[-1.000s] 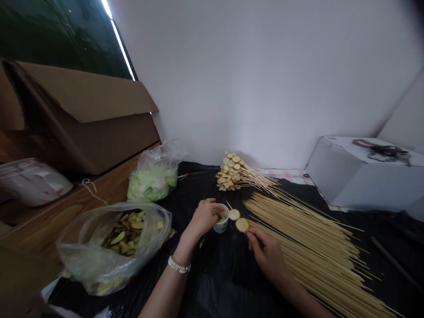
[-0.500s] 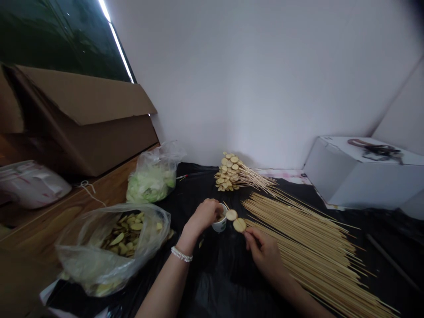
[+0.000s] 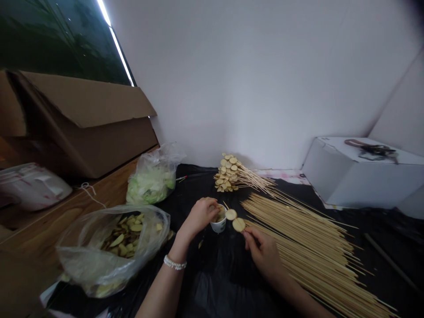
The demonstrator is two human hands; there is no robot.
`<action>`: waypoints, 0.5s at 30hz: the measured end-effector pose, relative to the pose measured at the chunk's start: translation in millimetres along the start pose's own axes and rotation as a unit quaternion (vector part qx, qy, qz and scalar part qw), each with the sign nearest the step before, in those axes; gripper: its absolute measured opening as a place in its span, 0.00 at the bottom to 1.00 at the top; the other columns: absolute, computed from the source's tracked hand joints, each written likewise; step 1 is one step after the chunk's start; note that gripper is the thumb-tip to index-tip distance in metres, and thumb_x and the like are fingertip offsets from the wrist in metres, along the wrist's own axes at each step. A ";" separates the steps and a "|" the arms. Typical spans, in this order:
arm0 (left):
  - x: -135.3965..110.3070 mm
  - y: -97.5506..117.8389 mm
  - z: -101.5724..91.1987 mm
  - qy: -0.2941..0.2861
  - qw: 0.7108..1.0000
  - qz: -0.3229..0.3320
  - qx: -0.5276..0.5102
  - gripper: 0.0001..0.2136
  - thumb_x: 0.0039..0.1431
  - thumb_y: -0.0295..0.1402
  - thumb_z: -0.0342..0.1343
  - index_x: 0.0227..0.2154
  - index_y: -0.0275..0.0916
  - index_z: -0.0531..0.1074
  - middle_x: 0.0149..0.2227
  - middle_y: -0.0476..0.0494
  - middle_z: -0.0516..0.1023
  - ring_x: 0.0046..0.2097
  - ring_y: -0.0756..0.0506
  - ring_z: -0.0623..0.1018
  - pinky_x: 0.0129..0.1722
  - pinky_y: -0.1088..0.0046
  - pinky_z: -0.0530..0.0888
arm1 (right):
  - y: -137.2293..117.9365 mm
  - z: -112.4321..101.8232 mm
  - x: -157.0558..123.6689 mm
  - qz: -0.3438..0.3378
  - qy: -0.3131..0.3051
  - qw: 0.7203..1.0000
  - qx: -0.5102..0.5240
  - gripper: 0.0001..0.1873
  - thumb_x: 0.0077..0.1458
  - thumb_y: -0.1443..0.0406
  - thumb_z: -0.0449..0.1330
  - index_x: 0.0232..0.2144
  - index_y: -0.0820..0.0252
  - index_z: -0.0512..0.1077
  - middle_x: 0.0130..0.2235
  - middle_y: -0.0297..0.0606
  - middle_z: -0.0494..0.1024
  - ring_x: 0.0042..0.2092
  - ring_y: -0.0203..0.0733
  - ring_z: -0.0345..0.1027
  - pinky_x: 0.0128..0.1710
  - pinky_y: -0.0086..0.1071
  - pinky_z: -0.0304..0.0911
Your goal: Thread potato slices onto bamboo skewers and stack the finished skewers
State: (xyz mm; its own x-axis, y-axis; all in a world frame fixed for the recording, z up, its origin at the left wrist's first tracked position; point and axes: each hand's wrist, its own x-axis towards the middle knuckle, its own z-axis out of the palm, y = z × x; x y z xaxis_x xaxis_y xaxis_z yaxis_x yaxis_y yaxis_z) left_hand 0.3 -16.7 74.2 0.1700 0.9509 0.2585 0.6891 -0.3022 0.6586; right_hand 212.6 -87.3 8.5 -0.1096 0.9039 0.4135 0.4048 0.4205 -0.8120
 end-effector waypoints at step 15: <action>-15.8 -7.1 4.1 0.101 0.974 -0.048 -0.195 0.11 0.50 0.41 0.60 0.26 0.39 0.70 0.25 0.50 0.76 0.26 0.49 0.74 0.28 0.75 0.68 | 1.2 1.5 -0.4 0.009 -0.011 1.000 0.009 0.14 0.62 0.60 0.49 0.30 0.58 0.71 0.21 0.31 0.68 0.24 0.37 0.64 0.27 0.29 0.56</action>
State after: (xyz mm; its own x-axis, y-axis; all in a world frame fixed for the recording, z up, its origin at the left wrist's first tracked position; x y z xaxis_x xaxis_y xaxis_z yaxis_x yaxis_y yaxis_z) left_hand -4.4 -29.3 62.5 -0.0518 0.9555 0.2904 0.3683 -0.2520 0.8949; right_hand 211.8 -87.1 6.7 -0.1227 0.9129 0.3892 0.3907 0.4049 -0.8267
